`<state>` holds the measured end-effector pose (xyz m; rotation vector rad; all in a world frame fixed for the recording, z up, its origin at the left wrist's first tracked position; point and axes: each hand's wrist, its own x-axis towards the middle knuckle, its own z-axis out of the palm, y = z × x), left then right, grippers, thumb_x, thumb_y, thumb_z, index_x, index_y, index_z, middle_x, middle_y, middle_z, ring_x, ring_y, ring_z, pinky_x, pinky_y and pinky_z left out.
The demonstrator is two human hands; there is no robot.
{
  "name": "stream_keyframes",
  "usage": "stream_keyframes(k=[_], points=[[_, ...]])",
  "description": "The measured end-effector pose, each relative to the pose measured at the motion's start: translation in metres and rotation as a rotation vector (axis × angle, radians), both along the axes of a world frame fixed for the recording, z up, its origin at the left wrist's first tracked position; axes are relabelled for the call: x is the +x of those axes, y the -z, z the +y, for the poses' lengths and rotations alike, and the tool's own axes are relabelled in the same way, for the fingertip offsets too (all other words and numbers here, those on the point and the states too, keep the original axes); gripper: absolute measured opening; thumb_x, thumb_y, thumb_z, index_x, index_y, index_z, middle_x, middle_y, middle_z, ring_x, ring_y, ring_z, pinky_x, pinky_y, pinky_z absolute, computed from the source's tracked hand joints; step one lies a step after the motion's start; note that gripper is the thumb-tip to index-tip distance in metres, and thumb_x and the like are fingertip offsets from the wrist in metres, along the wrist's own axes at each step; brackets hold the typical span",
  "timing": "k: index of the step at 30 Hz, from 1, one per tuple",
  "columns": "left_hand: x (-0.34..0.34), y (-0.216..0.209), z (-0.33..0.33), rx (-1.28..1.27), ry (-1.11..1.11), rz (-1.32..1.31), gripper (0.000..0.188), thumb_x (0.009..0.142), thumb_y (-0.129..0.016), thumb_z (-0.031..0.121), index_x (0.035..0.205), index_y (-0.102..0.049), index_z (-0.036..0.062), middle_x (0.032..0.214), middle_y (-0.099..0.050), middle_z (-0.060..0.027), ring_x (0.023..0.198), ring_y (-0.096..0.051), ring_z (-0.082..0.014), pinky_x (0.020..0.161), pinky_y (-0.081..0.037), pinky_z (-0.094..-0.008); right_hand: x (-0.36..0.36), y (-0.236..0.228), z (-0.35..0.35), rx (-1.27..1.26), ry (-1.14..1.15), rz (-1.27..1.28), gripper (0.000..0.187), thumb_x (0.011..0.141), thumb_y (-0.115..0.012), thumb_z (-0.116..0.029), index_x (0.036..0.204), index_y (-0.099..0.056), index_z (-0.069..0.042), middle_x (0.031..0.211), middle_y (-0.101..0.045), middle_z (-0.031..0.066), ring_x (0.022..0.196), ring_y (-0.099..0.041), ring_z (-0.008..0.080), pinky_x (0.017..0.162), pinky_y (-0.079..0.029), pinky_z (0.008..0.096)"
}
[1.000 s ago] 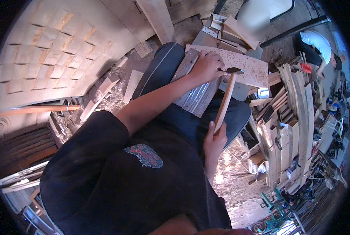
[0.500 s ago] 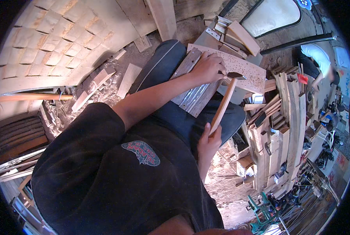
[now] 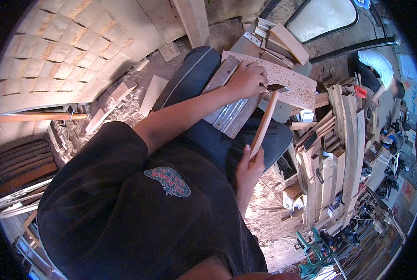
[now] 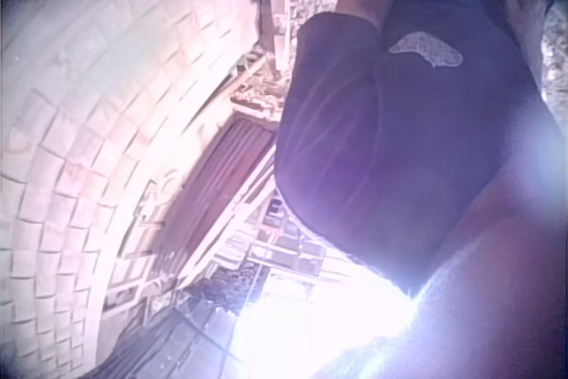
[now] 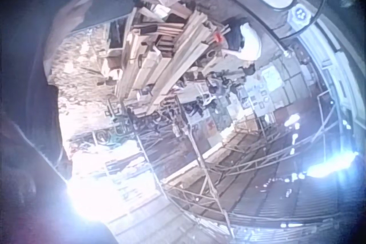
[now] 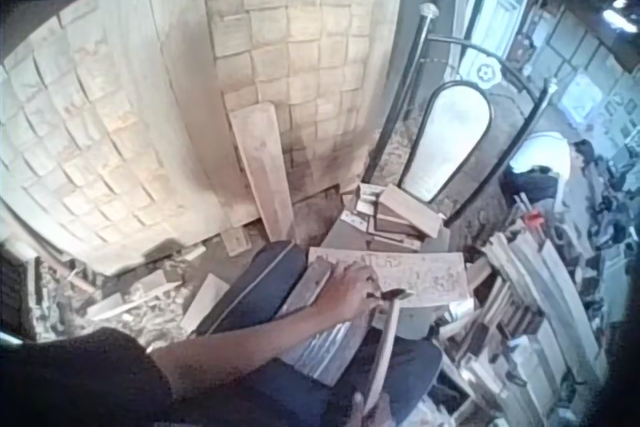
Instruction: The person assembles a wooden component by placing a thin metal plate onto a curved wood piece and securing it with a small nail and hammer.
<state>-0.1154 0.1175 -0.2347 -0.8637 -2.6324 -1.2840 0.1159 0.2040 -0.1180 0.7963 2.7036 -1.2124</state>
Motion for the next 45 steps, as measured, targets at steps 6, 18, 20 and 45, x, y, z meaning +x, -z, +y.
stream_keyframes(k=[6,18,20,45], points=[[0.002,0.002,0.003,0.04,-0.006,0.036,0.01,0.073,-0.079,0.028,0.076,-0.076,0.0187,0.093,-0.065,0.0012,0.103,-0.058,-0.0224,0.09,-0.034,-0.0448,0.003,0.005,0.002,0.055,-0.054,0.091,0.029,0.101,-0.061,-0.026,0.099,-0.057,0.002,0.069,-0.062,0.0231,0.062,-0.064,0.0423,0.053,-0.046,0.0462],[-0.002,0.001,-0.001,0.039,-0.004,0.038,0.017,0.072,-0.082,0.028,0.083,-0.076,0.0164,0.094,-0.065,0.001,0.103,-0.058,-0.023,0.089,-0.034,-0.0433,0.003,0.004,-0.008,0.043,0.001,0.139,0.026,0.101,-0.061,-0.023,0.105,-0.058,0.002,0.067,-0.062,0.0199,0.055,-0.063,0.0356,0.052,-0.046,0.0426],[-0.003,-0.002,-0.004,0.015,0.015,-0.042,0.026,0.073,-0.082,0.029,0.093,-0.075,0.0136,0.102,-0.067,-0.0025,0.11,-0.058,-0.026,0.095,-0.035,-0.0474,0.002,0.004,-0.002,0.038,-0.025,0.075,0.027,0.101,-0.061,-0.023,0.107,-0.057,0.003,0.07,-0.063,0.0206,0.059,-0.064,0.0361,0.054,-0.047,0.0428],[-0.012,-0.022,-0.053,-0.219,-0.251,-0.608,0.099,0.069,-0.086,0.045,0.146,-0.04,0.0045,0.148,-0.036,-0.0227,0.133,-0.039,-0.0488,0.109,-0.039,-0.0571,-0.018,0.002,0.003,0.086,0.006,0.166,0.024,0.102,-0.057,-0.022,0.104,-0.057,0.002,0.075,-0.063,0.0237,0.064,-0.064,0.0413,0.057,-0.047,0.0457]])
